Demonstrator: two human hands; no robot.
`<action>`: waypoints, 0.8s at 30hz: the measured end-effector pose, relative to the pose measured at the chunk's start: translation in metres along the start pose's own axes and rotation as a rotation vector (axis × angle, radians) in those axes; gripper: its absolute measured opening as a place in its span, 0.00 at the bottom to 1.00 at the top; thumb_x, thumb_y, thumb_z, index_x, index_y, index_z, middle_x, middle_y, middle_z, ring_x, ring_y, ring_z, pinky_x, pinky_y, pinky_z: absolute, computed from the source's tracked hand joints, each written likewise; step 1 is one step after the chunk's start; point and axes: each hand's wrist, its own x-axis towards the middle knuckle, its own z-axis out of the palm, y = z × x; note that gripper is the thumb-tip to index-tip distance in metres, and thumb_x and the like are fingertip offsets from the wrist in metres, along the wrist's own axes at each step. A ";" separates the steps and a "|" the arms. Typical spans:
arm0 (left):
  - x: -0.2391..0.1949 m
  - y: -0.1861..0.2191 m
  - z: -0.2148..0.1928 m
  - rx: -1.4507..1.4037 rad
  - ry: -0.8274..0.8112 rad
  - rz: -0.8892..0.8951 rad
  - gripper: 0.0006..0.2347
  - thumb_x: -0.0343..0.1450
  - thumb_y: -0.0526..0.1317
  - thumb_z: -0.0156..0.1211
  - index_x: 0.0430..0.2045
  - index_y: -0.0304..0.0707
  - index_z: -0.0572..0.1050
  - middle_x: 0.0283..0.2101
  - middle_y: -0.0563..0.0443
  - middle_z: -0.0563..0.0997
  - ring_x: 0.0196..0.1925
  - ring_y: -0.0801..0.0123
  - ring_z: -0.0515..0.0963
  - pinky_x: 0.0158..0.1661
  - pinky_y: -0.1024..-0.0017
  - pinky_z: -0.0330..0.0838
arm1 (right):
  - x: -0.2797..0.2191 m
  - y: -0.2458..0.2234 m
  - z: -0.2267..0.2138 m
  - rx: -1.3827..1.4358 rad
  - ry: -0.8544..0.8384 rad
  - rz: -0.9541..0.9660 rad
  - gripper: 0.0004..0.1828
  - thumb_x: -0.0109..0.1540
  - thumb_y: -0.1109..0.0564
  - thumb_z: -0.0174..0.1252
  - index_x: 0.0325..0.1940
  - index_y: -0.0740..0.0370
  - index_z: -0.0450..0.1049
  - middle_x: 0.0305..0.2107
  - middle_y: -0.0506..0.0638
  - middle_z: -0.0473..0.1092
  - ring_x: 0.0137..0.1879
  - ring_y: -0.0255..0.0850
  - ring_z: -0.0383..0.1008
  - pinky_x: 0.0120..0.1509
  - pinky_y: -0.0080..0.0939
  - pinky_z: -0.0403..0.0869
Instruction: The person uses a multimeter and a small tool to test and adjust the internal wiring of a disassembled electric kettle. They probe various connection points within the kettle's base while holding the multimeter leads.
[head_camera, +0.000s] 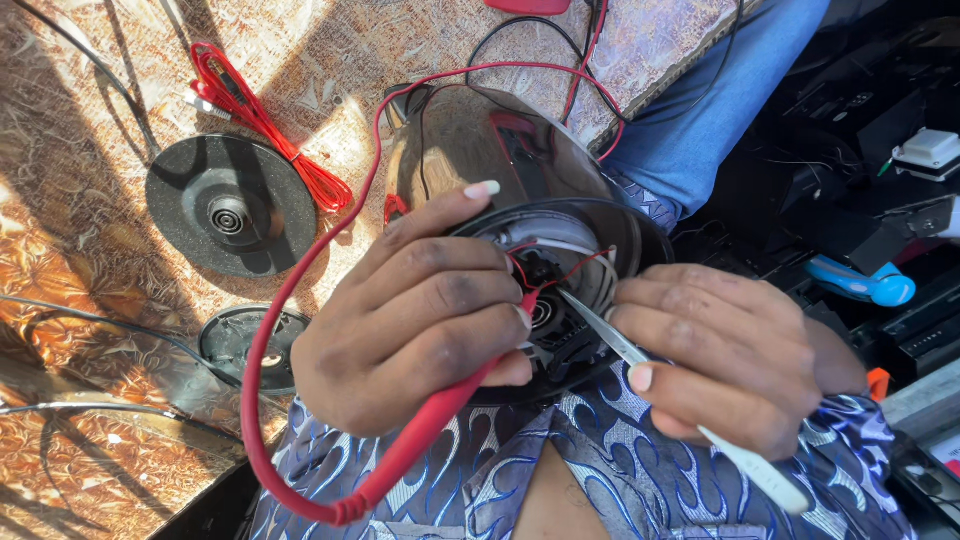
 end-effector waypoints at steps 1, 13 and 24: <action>0.001 0.000 0.001 0.008 -0.002 0.000 0.09 0.76 0.37 0.52 0.32 0.26 0.74 0.33 0.38 0.78 0.37 0.52 0.81 0.59 0.42 0.74 | -0.001 0.001 0.003 0.001 0.005 -0.007 0.21 0.71 0.54 0.34 0.27 0.66 0.60 0.30 0.70 0.72 0.35 0.63 0.80 0.40 0.56 0.81; 0.015 0.019 0.016 0.156 0.015 -0.081 0.09 0.77 0.38 0.52 0.32 0.26 0.72 0.32 0.41 0.79 0.37 0.54 0.82 0.60 0.49 0.73 | -0.011 0.049 0.068 -0.024 0.973 -0.285 0.19 0.75 0.48 0.36 0.33 0.58 0.53 0.09 0.54 0.60 0.12 0.51 0.66 0.14 0.50 0.65; 0.009 0.024 0.005 0.122 -0.127 -0.152 0.06 0.76 0.33 0.56 0.36 0.24 0.72 0.37 0.38 0.76 0.45 0.51 0.81 0.68 0.37 0.63 | 0.011 0.039 0.084 0.313 1.317 -0.060 0.13 0.73 0.48 0.39 0.39 0.56 0.52 0.14 0.46 0.52 0.11 0.41 0.51 0.18 0.41 0.50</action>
